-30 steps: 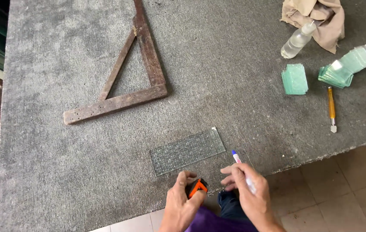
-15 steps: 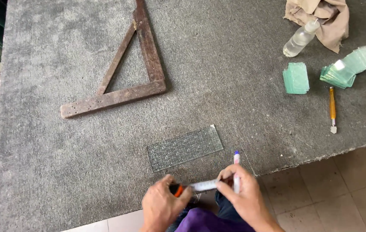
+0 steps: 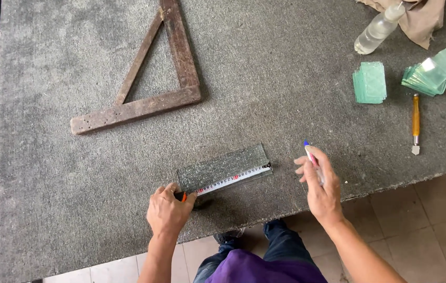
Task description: Measuring, marking, and scoring small pieces of glass on a workbench using a tape measure and glass cutter.
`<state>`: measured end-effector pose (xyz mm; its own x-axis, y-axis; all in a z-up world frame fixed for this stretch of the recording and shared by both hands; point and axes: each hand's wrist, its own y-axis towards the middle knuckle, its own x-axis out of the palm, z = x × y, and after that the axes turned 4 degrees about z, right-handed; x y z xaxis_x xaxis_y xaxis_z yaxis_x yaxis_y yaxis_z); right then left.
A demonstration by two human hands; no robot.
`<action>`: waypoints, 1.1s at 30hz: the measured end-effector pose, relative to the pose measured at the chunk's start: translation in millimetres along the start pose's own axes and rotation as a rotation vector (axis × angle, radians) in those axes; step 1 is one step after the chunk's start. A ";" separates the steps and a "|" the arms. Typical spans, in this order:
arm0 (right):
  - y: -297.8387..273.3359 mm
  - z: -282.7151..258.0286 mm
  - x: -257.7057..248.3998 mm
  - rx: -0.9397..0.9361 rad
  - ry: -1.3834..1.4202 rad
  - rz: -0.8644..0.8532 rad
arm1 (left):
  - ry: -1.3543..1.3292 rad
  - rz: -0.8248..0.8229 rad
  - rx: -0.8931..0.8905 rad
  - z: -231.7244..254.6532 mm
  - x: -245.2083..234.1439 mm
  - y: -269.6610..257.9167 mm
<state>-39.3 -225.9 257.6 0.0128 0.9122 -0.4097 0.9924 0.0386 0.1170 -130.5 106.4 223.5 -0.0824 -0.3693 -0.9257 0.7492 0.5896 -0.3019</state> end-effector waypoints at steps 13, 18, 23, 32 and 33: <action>-24.2 14.5 8.5 0.348 0.275 -0.047 | 0.026 -0.002 -0.013 -7.3 17.0 6.0; -26.1 31.0 24.2 0.427 0.431 -0.168 | 0.040 0.043 0.025 -11.6 24.2 7.1; -25.5 46.4 41.8 0.250 0.283 -0.082 | -0.003 0.134 0.048 2.0 9.8 3.4; -15.9 38.4 55.7 0.201 0.319 -0.111 | -0.004 0.116 0.056 7.3 1.8 2.0; -15.3 40.5 56.9 0.202 0.320 -0.111 | -0.002 0.116 0.056 7.0 1.5 2.5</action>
<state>-48.8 -191.2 195.9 -0.1032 0.9893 -0.1033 0.9901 0.0923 -0.1057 -124.1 102.2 223.0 0.0082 -0.3024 -0.9532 0.7889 0.5876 -0.1796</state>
